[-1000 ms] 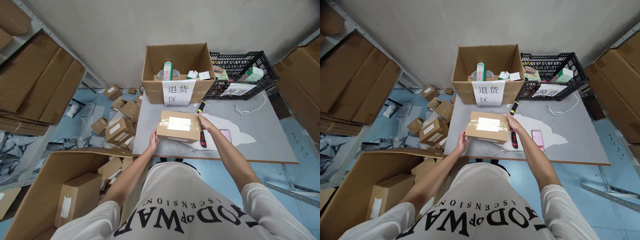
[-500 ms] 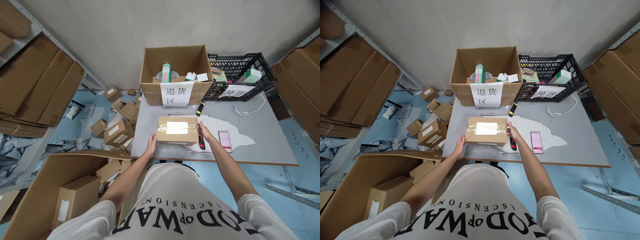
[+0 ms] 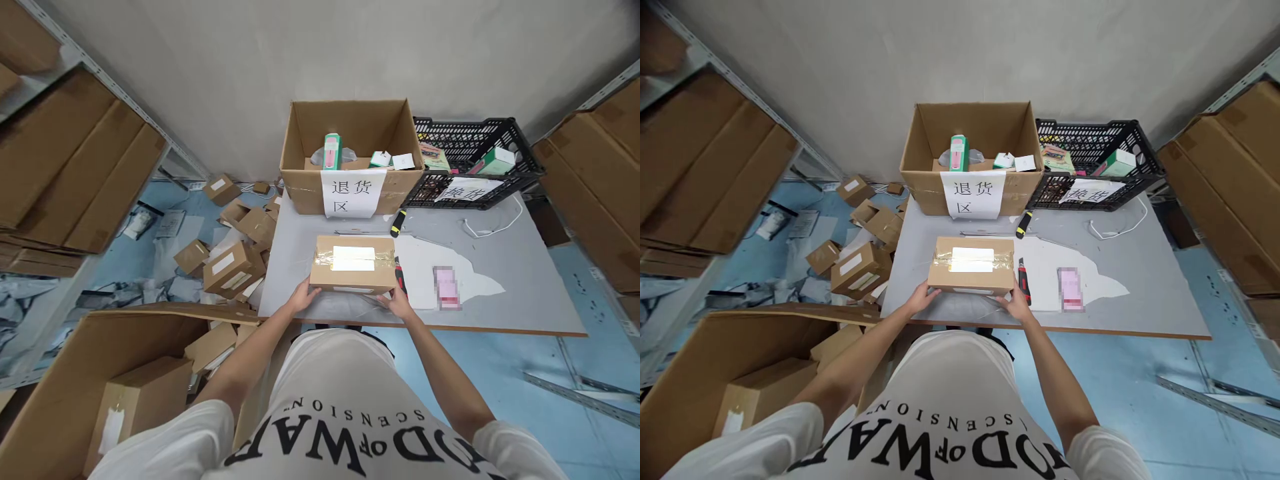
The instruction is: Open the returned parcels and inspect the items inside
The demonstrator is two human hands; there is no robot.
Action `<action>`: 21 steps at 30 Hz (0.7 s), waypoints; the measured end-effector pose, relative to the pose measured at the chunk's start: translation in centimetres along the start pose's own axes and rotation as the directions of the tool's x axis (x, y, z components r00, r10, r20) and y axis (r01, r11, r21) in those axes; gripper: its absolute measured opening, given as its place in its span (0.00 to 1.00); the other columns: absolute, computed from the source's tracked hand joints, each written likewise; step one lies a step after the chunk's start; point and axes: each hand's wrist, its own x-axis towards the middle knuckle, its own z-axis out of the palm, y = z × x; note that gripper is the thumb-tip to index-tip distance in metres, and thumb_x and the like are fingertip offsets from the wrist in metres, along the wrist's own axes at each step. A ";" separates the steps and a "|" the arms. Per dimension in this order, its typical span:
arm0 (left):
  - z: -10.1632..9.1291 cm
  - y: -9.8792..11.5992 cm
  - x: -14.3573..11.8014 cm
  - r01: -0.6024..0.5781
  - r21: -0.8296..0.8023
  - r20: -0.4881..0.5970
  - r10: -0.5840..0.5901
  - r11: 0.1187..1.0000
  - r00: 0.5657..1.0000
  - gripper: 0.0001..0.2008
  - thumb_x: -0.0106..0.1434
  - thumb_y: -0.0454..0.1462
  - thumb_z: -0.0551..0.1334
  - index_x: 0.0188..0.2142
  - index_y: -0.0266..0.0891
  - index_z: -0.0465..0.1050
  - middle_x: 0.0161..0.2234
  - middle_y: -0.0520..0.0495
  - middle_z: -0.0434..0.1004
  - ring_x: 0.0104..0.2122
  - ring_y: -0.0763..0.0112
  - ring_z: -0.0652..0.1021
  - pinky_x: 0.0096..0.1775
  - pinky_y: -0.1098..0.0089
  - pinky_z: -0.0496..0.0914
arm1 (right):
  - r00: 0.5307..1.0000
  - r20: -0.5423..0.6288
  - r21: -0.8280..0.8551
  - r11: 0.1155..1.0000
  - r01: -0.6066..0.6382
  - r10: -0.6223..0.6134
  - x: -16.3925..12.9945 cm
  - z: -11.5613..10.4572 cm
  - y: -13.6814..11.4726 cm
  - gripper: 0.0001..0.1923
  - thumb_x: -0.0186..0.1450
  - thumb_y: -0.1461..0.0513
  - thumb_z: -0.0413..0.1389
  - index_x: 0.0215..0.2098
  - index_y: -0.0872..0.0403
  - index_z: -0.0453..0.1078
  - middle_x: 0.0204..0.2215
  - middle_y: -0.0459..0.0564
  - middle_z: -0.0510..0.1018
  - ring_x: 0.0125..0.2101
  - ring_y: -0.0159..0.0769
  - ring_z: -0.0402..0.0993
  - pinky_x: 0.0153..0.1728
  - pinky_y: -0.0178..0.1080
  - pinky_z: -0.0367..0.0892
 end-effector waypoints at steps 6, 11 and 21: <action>1.0 -0.6 0.5 0.023 0.024 -0.028 -0.023 0.999 0.999 0.24 0.59 0.47 0.59 0.51 0.36 0.67 0.48 0.39 0.75 0.47 0.57 0.75 0.49 0.58 0.68 | 0.999 0.021 -0.146 0.989 0.035 -0.032 0.8 0.6 -0.3 0.26 0.57 0.51 0.59 0.50 0.53 0.66 0.48 0.57 0.76 0.49 0.47 0.71 0.52 0.52 0.64; -0.6 2.6 0.6 0.006 -0.024 -0.040 -0.007 1.000 0.999 0.26 0.61 0.49 0.57 0.52 0.35 0.67 0.45 0.42 0.77 0.44 0.60 0.76 0.45 0.64 0.69 | 0.994 -0.019 -0.101 0.989 0.108 -0.110 1.1 -0.3 -3.8 0.31 0.59 0.47 0.55 0.56 0.53 0.61 0.52 0.56 0.73 0.51 0.43 0.70 0.51 0.46 0.66; -1.8 6.0 1.5 0.117 0.030 -0.161 -0.110 0.993 0.981 0.25 0.62 0.52 0.53 0.42 0.36 0.77 0.36 0.46 0.80 0.40 0.60 0.77 0.41 0.68 0.69 | 0.996 -0.079 -0.327 0.943 -0.059 0.034 1.6 -1.2 -7.0 0.27 0.62 0.45 0.51 0.50 0.52 0.71 0.41 0.52 0.80 0.42 0.45 0.75 0.43 0.44 0.70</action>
